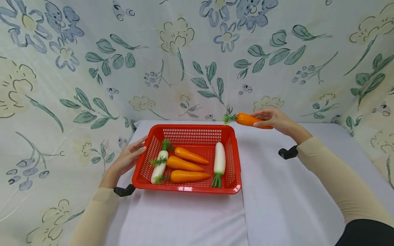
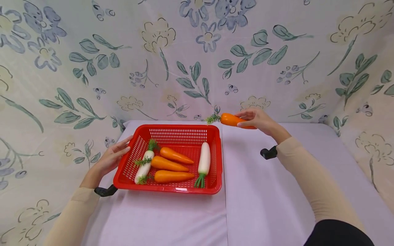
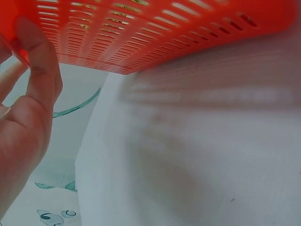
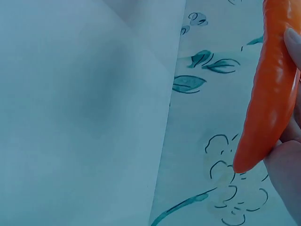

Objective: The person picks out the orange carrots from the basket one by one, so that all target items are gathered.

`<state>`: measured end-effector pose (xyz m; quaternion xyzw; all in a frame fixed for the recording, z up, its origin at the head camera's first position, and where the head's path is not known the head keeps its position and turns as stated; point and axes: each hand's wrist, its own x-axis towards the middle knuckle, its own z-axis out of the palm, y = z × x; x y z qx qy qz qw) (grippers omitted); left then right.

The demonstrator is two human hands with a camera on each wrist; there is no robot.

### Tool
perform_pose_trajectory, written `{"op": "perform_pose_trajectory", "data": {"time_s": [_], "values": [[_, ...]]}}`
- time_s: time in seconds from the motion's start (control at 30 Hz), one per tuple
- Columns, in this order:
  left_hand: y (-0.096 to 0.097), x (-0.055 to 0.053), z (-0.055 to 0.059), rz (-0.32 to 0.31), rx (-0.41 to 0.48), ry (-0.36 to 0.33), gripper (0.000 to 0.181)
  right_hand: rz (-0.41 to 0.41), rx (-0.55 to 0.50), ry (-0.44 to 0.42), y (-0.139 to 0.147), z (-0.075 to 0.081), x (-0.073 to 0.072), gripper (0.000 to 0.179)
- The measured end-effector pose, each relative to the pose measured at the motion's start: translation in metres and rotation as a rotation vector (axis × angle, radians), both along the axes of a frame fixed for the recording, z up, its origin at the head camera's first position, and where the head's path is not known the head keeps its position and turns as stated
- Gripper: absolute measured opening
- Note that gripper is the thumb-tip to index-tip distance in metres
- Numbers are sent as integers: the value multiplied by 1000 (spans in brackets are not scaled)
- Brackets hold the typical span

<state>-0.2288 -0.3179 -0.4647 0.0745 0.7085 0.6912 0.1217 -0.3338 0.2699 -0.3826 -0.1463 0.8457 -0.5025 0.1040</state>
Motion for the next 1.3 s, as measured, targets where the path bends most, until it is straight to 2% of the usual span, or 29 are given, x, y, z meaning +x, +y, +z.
{"op": "perform_pose_trajectory", "data": {"time_s": [0.2, 0.6, 1.03, 1.3], "values": [[1, 0, -1, 6, 0, -15, 59, -38, 55, -35, 25, -12, -5, 53], [1, 2, 1, 3, 17, -26, 58, 11, 67, -97, 61, -53, -6, 55], [2, 2, 0, 12, -7, -22, 60, -21, 75, -135, 69, -81, -4, 50], [2, 2, 1, 19, -9, -26, 60, -37, 123, -125, 68, -99, -6, 49]]}}
